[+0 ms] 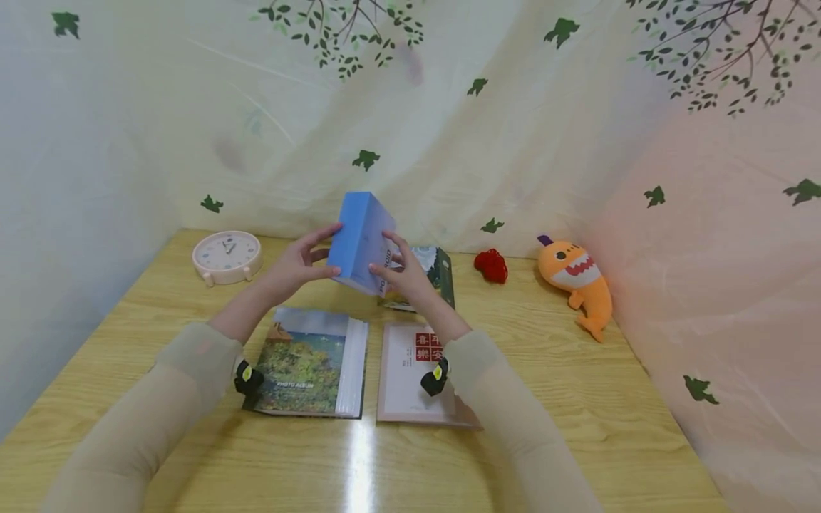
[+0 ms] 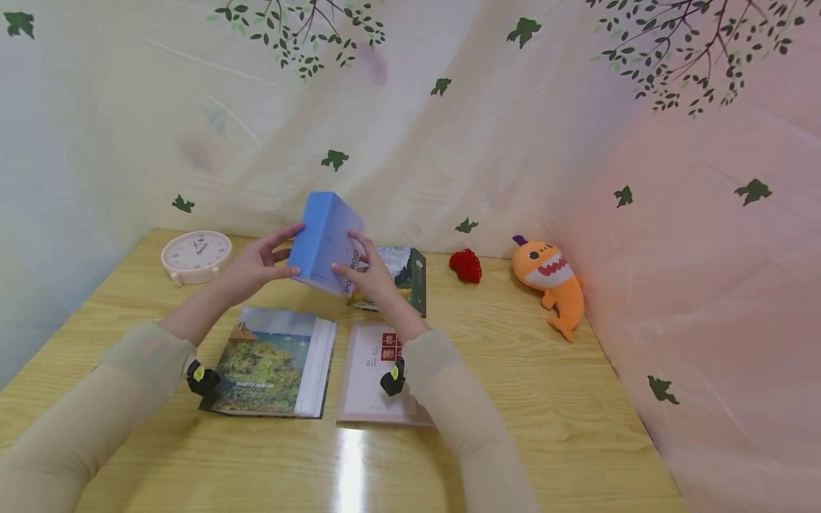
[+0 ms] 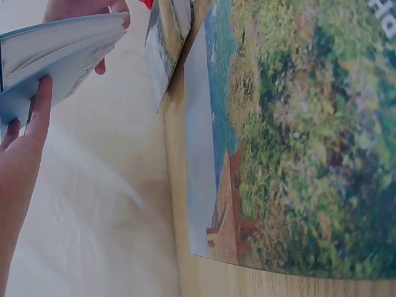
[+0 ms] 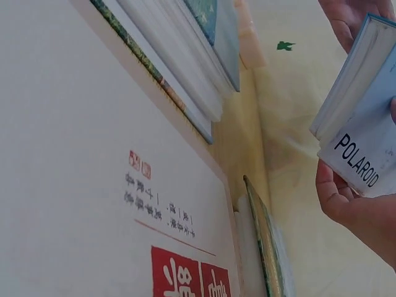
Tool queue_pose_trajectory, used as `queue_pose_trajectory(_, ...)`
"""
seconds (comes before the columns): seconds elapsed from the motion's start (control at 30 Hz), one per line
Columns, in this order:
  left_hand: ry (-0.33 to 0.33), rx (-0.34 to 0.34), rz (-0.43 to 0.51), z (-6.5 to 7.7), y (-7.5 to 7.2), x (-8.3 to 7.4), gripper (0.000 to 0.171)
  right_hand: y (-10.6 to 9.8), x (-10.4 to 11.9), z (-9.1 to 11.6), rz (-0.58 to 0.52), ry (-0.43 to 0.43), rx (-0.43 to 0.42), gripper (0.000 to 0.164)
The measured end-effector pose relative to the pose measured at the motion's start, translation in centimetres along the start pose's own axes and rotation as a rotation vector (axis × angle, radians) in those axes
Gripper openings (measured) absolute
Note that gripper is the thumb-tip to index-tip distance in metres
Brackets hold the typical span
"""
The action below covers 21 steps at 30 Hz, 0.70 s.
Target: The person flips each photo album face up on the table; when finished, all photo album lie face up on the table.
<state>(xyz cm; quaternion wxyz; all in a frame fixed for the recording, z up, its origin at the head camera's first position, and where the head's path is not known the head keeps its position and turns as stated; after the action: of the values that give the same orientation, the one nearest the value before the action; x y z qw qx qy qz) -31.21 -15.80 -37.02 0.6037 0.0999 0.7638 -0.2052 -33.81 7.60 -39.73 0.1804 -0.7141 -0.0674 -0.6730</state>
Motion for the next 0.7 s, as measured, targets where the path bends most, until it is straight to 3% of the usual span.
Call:
queue_pose_trajectory(0.3,0.007,0.009,0.003,0.3,-0.3,-0.1,0.075,-0.2,-0.1,0.0,-0.028,0.006,0.019,0.074)
queue_pose_trajectory(0.53,-0.025,-0.040,-0.093,0.2,-0.8,0.4,0.078,0.1,2.8,2.0,0.094,-0.036,0.020,0.073)
queue_pose_trajectory(0.7,-0.035,-0.059,-0.116,0.4,-1.1,0.5,0.082,-0.2,1.6,1.1,0.092,-0.041,-0.002,0.073)
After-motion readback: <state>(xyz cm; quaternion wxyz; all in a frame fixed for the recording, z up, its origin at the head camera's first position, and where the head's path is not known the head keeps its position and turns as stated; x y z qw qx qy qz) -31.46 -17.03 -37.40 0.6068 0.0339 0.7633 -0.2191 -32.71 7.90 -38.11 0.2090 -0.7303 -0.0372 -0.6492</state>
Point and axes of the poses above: each hand's wrist, its own z-axis away from the middle knuckle, its own y-axis out of the palm, x = y × z, the point moved 1 cm from there along -z, towards the middle knuckle, and after that the axes turned 1 degree about -z, right-handed, at the moved point
